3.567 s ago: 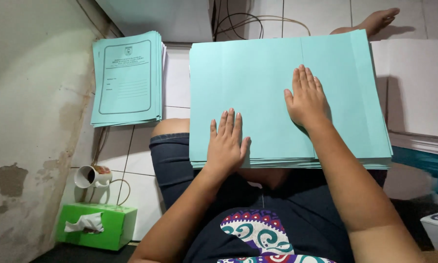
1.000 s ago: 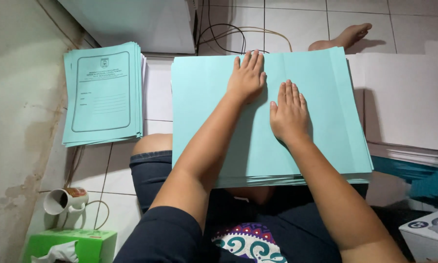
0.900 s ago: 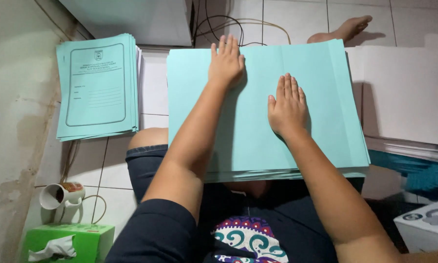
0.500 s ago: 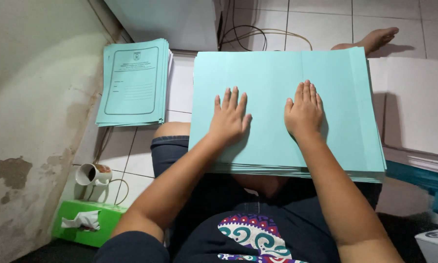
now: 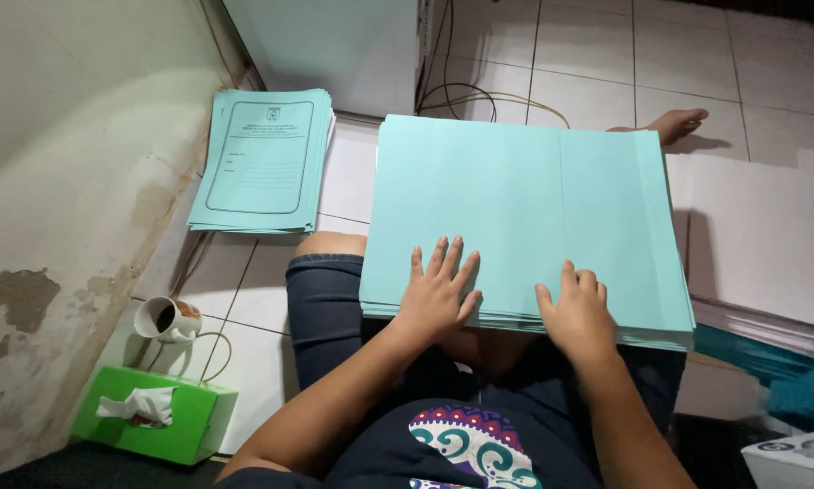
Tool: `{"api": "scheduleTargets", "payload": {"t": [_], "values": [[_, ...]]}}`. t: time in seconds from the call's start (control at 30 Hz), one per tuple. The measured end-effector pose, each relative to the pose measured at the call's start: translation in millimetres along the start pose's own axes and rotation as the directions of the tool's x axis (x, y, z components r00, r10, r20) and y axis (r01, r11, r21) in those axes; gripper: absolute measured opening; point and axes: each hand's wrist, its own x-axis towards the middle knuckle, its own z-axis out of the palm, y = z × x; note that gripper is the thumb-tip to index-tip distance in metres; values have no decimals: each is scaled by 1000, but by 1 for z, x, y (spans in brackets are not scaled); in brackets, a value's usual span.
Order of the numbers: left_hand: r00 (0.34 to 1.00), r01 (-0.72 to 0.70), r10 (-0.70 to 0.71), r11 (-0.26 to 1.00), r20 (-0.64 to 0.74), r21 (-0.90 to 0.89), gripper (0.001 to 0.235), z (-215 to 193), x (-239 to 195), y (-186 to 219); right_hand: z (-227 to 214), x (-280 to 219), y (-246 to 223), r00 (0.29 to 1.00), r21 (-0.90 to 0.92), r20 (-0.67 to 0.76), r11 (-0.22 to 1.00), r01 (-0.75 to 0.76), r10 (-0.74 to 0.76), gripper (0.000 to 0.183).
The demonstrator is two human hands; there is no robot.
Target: A person sits on the floor and organizes a large stack of light blue paper folders by smoothing them out and flipping through them one by one.
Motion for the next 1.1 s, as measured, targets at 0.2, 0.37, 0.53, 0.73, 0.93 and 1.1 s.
{"api": "scheduleTargets", "payload": {"t": [0.2,0.37,0.53,0.73,0.93,1.1], "values": [[993,58,-48,994,108,-89,72,-7,12,-5,-37,22,6,960,453,268,869,-199,80,94],[998,-46,51,994,43,-99,87,-32,1,3,-78,-10,-34,970,956,243,173,-239,-5,55],[914,-28,-74,970,-399,-242,54,25,7,-12,-74,-14,-45,982,989,125,-64,-135,-145,56],[740,-351,-381,483,-554,-802,29,-37,-2,-4,-29,7,-72,996,995,14,-101,-23,-93,72],[699,-104,-600,454,-390,-885,25,-39,-19,-21,-39,-4,-134,979,998,67,13,-66,-191,30],[687,358,-714,170,136,-918,37,-31,-36,-78,-16,32,-155,940,949,-56,275,155,-338,53]]}}
